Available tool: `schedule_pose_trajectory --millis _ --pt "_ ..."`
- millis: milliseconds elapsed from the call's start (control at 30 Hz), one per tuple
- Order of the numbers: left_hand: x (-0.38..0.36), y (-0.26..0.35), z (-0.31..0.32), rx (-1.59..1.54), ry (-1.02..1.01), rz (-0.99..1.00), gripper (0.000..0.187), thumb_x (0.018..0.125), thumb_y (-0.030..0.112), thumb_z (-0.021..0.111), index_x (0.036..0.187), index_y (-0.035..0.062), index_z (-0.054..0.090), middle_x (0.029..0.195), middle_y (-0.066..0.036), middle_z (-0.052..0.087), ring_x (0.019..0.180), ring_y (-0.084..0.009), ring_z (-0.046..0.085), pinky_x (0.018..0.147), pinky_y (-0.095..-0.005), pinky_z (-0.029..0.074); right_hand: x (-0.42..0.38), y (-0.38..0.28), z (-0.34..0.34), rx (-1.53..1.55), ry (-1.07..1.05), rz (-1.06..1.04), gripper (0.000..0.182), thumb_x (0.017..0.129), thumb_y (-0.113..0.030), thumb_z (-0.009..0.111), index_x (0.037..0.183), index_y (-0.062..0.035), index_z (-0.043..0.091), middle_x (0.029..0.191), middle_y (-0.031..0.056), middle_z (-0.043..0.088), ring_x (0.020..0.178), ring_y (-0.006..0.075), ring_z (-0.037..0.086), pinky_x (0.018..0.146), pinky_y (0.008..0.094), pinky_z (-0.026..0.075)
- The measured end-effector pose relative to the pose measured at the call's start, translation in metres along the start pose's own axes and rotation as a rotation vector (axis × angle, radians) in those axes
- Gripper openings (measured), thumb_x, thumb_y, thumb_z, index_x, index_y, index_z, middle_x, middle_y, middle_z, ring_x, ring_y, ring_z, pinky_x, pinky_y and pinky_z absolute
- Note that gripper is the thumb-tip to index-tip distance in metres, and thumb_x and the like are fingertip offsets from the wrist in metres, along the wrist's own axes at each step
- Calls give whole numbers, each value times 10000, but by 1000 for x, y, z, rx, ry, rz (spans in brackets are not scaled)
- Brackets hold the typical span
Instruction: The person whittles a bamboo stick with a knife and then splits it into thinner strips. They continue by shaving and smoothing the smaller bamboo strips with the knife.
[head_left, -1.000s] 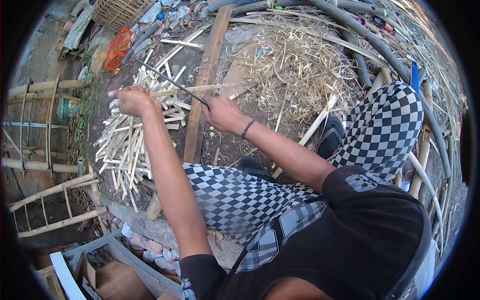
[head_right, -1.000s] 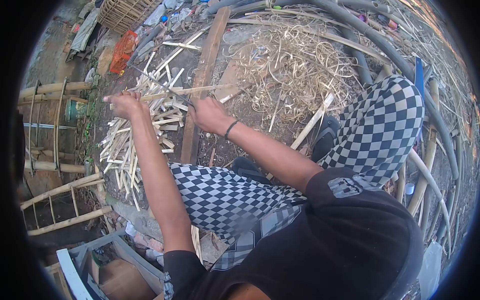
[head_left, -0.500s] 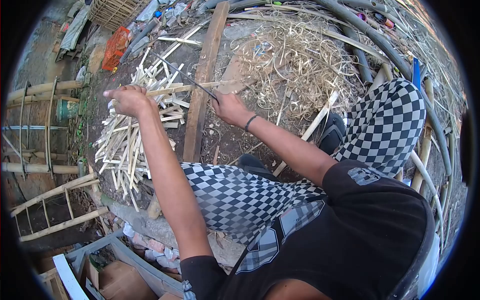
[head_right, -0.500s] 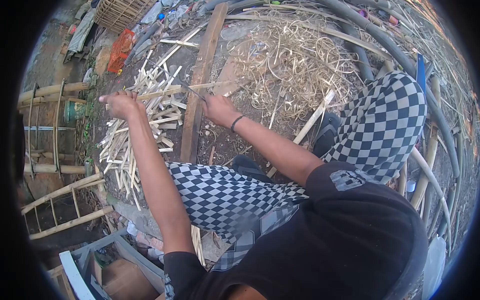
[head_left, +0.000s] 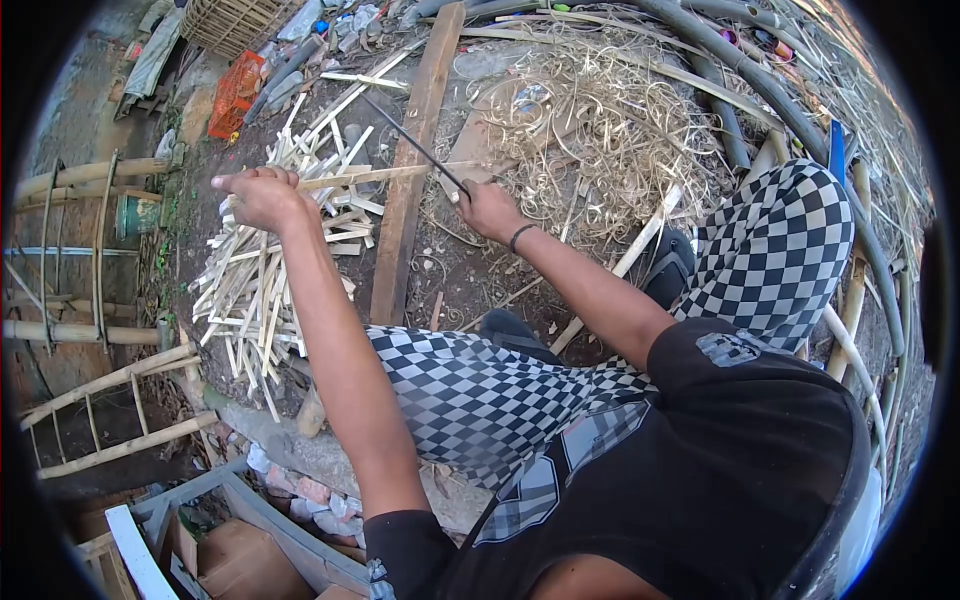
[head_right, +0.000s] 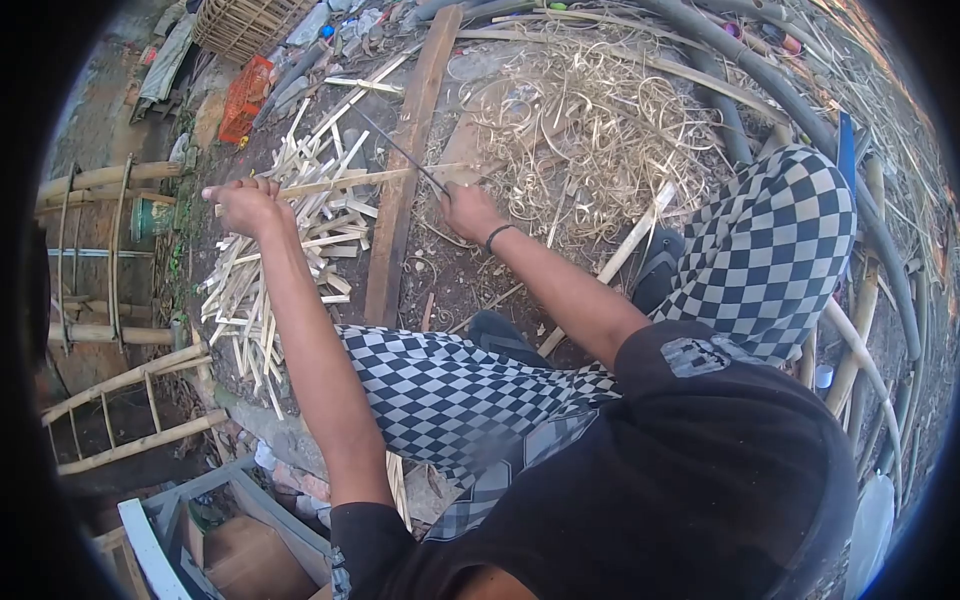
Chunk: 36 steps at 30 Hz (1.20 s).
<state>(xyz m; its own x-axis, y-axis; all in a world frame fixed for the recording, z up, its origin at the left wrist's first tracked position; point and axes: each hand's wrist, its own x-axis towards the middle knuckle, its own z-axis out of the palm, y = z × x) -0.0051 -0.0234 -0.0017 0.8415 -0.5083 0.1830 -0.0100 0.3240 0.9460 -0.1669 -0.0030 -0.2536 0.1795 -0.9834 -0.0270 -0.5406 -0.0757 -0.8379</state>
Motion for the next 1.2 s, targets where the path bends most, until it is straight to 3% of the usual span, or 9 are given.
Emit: schedule_pose_trajectory --millis 100,200,300,367,533,633,767,933,1200 --pt "2 -3 -12 15 5 -16 552 1039 523 297 656 125 308 535 8 304 423 -120 259 420 -302 246 14 81 30 -46 -99 377 365 914 -289 526 1008 37 660 946 317 662 950 461 648 851 502 530" --pt "8 -1 -10 -40 -113 -12 574 1024 572 291 670 122 321 552 15 288 452 -120 258 450 -287 252 11 79 2 -205 -204 400 379 868 -238 540 1111 19 676 1129 271 656 1075 374 647 912 439 526" --pt "-4 2 -11 -205 -262 -57 602 994 644 286 710 116 346 596 16 295 496 -119 266 496 -279 266 8 76 -1 -113 -184 463 363 862 -235 546 1063 32 688 1126 273 657 1078 367 648 924 439 519" --pt "1 -2 -12 -404 -454 -56 631 949 716 292 765 118 374 672 -5 352 553 -136 315 573 -299 315 2 78 -8 -28 -232 450 394 866 -276 558 1039 56 678 1065 291 661 1028 397 652 899 443 525" --pt "-7 -9 -2 -430 -507 115 600 956 676 370 744 115 381 656 -20 370 548 -175 339 578 -308 342 -6 84 6 -52 -144 421 401 855 -284 557 958 82 684 963 303 673 946 418 669 860 447 534" --pt "-6 -4 -9 -255 -738 11 514 1010 530 373 675 141 330 526 -3 280 467 -132 239 470 -297 239 -11 44 -13 -4 -214 410 401 866 -278 562 1031 68 681 971 305 674 937 417 678 871 459 532" --pt "-11 -6 -1 -204 -543 84 477 984 404 278 579 160 213 468 18 182 440 -117 102 433 -309 132 -20 -39 -31 107 -36 98 356 910 -241 503 979 75 651 904 302 665 877 468 652 861 516 513" --pt "-14 -8 -2 -213 -557 45 434 943 389 277 577 163 219 464 16 168 438 -121 91 432 -311 128 -41 -115 -64 178 -12 -240 310 920 -218 485 952 67 603 775 303 644 783 488 643 790 549 515" --pt "-12 -9 -4 -215 -592 0 443 955 407 266 588 165 211 467 15 173 431 -125 89 433 -308 144 -4 -24 -26 2 -57 79 343 894 -218 514 875 79 686 833 330 650 847 487 654 801 519 538"
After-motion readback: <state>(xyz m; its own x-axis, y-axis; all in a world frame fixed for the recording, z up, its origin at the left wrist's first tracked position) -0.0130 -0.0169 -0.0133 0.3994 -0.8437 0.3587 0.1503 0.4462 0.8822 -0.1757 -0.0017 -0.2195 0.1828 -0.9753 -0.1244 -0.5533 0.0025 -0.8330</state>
